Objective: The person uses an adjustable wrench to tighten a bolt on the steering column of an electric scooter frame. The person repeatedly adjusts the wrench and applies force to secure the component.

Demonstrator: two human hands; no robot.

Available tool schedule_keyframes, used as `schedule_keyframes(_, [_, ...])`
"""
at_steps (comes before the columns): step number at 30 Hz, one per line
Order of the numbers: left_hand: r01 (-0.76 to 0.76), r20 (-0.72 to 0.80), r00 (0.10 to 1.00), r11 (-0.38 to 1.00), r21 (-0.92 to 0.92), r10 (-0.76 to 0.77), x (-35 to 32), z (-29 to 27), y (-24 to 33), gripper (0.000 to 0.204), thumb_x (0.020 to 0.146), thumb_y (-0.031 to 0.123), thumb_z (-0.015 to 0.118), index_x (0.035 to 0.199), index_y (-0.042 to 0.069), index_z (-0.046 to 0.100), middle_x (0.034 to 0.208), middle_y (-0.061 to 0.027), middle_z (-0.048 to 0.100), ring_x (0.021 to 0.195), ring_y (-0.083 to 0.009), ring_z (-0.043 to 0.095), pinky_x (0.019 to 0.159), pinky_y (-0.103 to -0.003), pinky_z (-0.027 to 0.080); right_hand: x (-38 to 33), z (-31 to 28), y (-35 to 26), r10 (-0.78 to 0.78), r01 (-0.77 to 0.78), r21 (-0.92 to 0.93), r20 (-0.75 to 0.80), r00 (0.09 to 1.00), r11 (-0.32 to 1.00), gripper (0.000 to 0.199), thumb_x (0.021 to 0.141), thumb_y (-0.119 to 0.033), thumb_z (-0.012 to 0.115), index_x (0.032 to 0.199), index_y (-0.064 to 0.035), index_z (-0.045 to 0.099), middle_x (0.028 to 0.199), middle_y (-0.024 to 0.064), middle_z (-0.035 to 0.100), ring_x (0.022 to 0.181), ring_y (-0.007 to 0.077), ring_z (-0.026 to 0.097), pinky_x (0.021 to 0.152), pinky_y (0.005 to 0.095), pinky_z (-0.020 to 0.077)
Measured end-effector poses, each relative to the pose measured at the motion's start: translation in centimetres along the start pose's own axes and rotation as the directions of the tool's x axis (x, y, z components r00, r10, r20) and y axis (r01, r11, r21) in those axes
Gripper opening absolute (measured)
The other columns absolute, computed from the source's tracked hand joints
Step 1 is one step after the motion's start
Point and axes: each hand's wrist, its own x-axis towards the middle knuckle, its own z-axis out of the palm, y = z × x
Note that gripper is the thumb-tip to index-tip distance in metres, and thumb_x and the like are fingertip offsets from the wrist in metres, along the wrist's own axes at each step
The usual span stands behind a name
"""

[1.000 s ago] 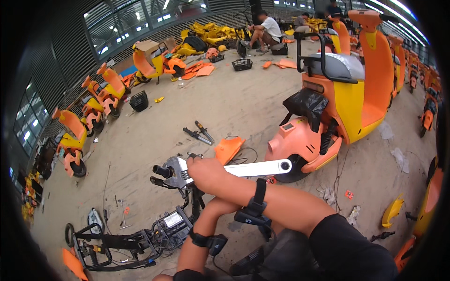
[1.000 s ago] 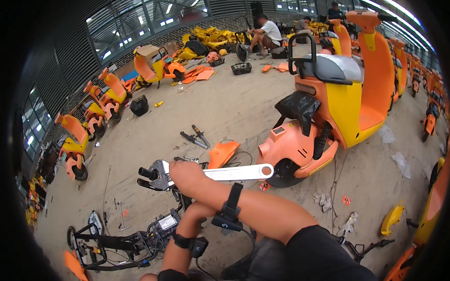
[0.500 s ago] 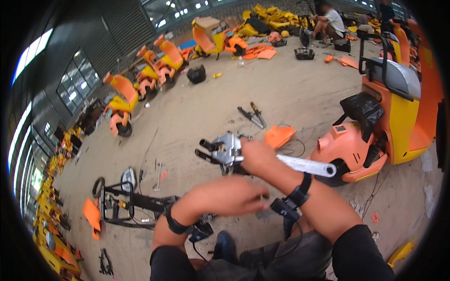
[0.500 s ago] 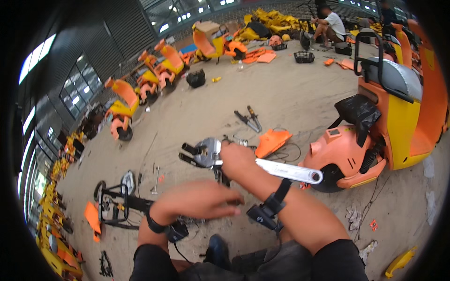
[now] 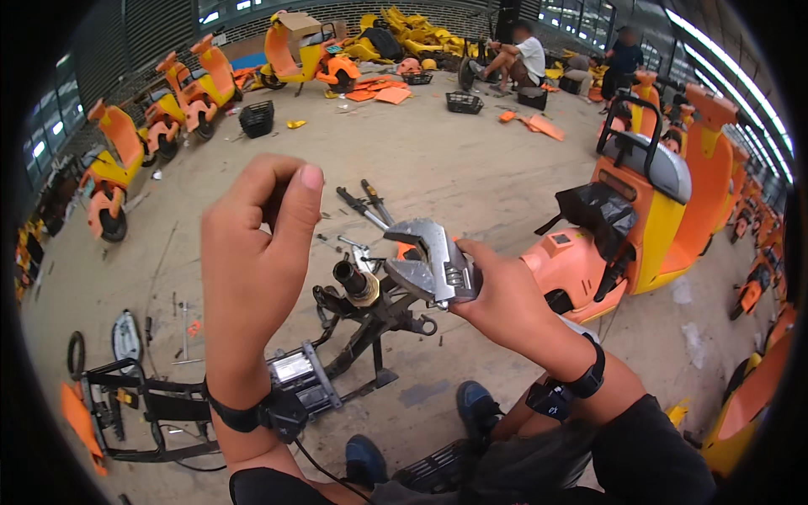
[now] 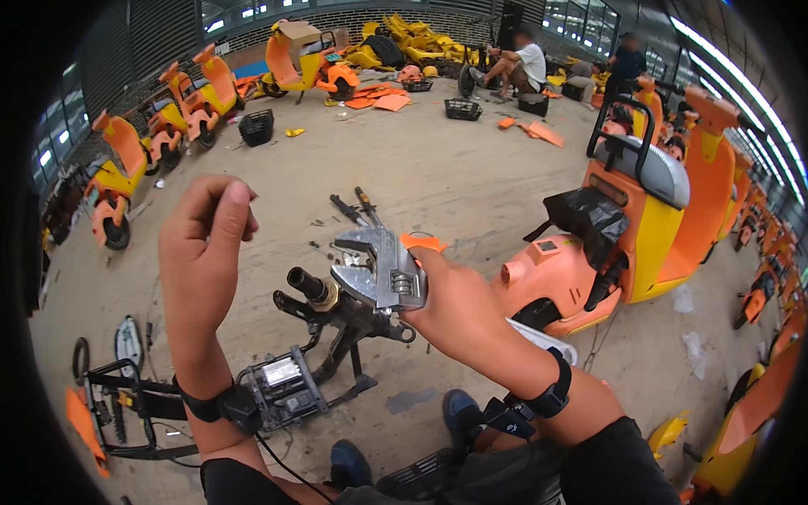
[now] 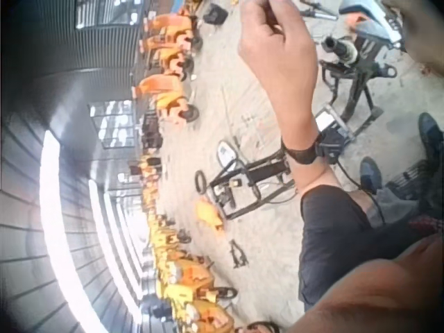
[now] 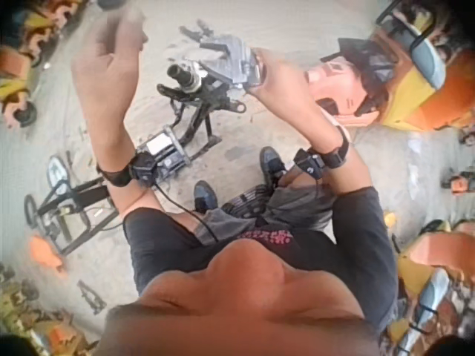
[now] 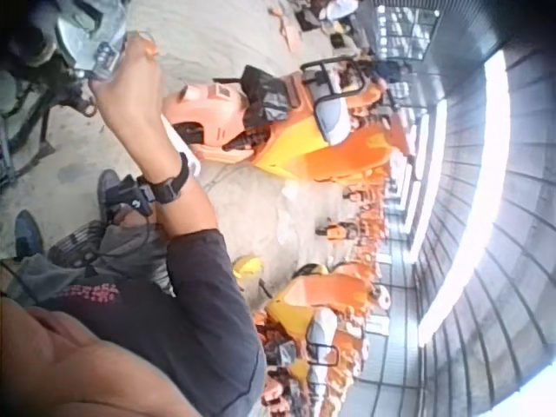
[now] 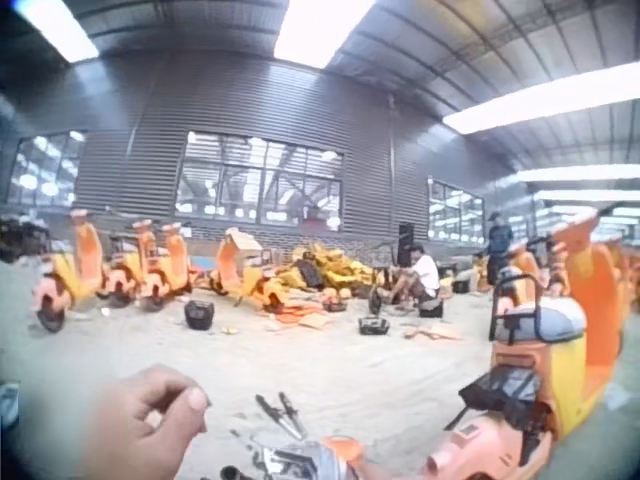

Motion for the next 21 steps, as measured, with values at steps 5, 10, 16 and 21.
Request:
schedule_keyframes(5, [-0.285, 0.134, 0.956, 0.938, 0.196, 0.262, 0.3, -0.8, 1.8, 0.010, 0.091, 0.010, 0.065, 0.095, 0.002, 0.065, 0.074, -0.0096, 0.062, 0.061, -0.0159, 0.058, 0.055, -0.029, 0.043, 2.6, 1.0, -1.0, 0.091, -0.075, 0.108, -0.152, 0.984, 0.991, 0.059, 0.073, -0.019, 0.080, 0.126, -0.0008, 0.058, 0.089, 0.0177, 0.070, 0.079, 0.0274, 0.069, 0.073, 0.0370, 0.0540])
schedule_keyframes(10, [-0.697, 0.484, 0.681, 0.689, 0.199, 0.549, -1.9, -1.2, 2.7, 0.010, 0.081, 0.017, 0.068, 0.082, 0.011, 0.059, 0.065, -0.0020, 0.057, 0.060, -0.0185, 0.060, 0.055, -0.034, 0.044, 6.3, 1.5, -0.4, 0.115, -0.078, 0.114, -0.369, 0.922, 0.990, 0.055, 0.074, -0.014, 0.077, 0.124, 0.0007, 0.059, 0.081, 0.0154, 0.068, 0.070, 0.0199, 0.065, 0.067, 0.0337, 0.0518])
schedule_keyframes(16, [-0.810, 0.702, 0.436, 0.585, 0.035, 0.562, -4.1, -0.3, 3.4, 0.012, 0.076, 0.017, 0.064, 0.083, 0.009, 0.059, 0.065, -0.0007, 0.057, 0.061, -0.0157, 0.058, 0.057, -0.031, 0.038, 9.6, 2.3, 5.3, 0.069, 0.006, 0.143, -0.507, 0.859, 0.990, 0.051, 0.077, -0.009, 0.072, 0.124, 0.0034, 0.057, 0.079, 0.0079, 0.064, 0.068, 0.0121, 0.057, 0.063, 0.0279, 0.0464])
schedule_keyframes(21, [-0.770, 0.719, 0.394, 0.633, -0.082, 0.572, -5.9, 2.3, 3.7, 0.017, 0.075, 0.022, 0.066, 0.064, 0.010, 0.062, 0.062, -0.0013, 0.058, 0.061, -0.0172, 0.058, 0.055, -0.030, 0.036, 10.2, 5.0, 11.0, 0.110, 0.001, 0.257, -0.414, 0.903, 0.966, 0.043, 0.077, -0.007, 0.068, 0.118, 0.0019, 0.060, 0.080, 0.0054, 0.064, 0.070, 0.0109, 0.057, 0.064, 0.0281, 0.0462])
